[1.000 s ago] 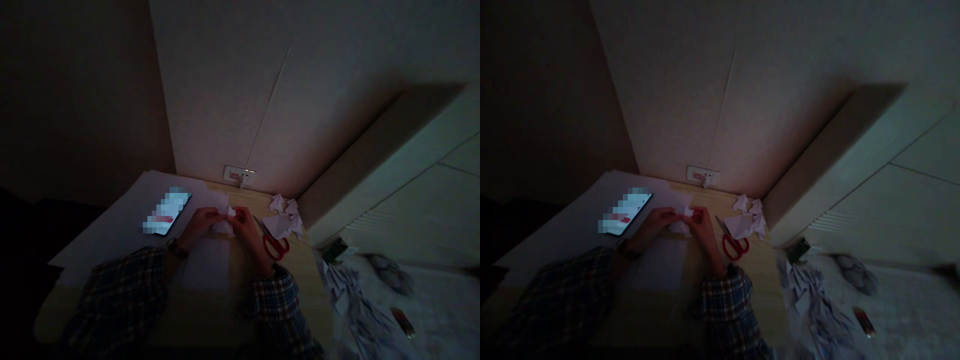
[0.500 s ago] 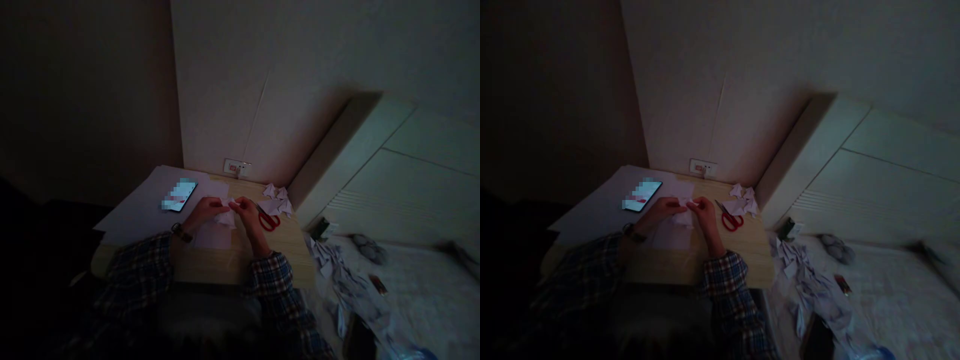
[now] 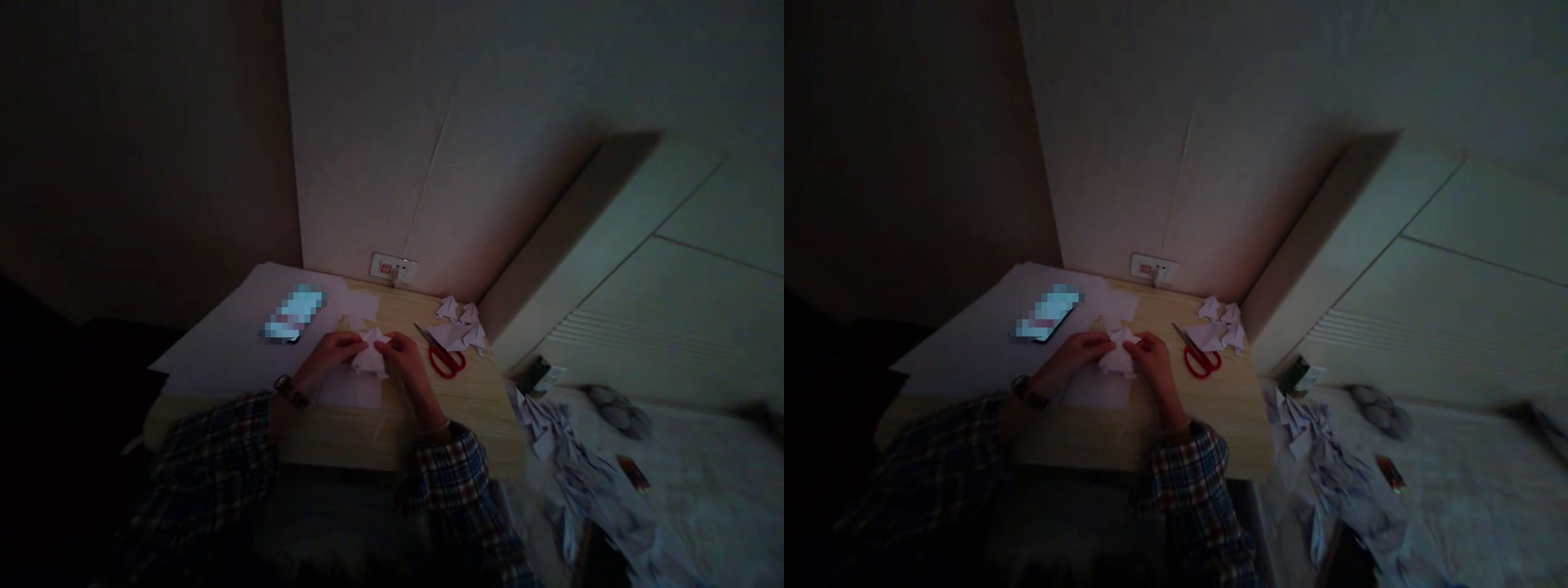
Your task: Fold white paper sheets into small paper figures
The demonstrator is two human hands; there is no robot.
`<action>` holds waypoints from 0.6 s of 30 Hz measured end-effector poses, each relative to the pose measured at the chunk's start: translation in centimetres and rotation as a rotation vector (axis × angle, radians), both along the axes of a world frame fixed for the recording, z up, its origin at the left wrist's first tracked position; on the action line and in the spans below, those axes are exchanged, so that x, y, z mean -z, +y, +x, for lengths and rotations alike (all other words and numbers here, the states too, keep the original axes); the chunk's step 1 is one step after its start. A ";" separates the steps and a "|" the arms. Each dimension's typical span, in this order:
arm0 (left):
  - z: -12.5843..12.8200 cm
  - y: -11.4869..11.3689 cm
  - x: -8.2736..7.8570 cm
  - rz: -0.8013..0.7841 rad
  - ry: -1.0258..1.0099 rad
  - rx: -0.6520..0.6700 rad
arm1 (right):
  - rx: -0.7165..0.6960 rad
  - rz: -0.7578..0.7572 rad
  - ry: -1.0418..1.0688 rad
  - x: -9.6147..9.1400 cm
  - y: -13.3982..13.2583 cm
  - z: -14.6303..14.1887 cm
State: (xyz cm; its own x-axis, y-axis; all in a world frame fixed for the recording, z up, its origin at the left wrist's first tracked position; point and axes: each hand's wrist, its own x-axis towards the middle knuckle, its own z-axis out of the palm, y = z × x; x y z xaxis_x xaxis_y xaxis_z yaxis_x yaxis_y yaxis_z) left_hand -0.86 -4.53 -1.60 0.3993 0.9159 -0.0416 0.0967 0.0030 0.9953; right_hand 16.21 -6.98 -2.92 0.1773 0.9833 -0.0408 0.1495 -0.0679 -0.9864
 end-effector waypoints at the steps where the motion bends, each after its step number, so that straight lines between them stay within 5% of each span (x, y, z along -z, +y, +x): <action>1: 0.0 0.2 0.4 -0.018 -0.005 0.008 | 0.018 -0.010 0.007 0.3 0.0 0.0; 8: -0.4 0.5 2.4 -0.017 -0.010 -0.105 | 0.026 -0.036 -0.173 0.9 -0.2 0.2; 18: -2.3 -2.0 1.2 0.548 0.353 -0.153 | 0.165 0.240 -0.457 1.0 -2.8 3.3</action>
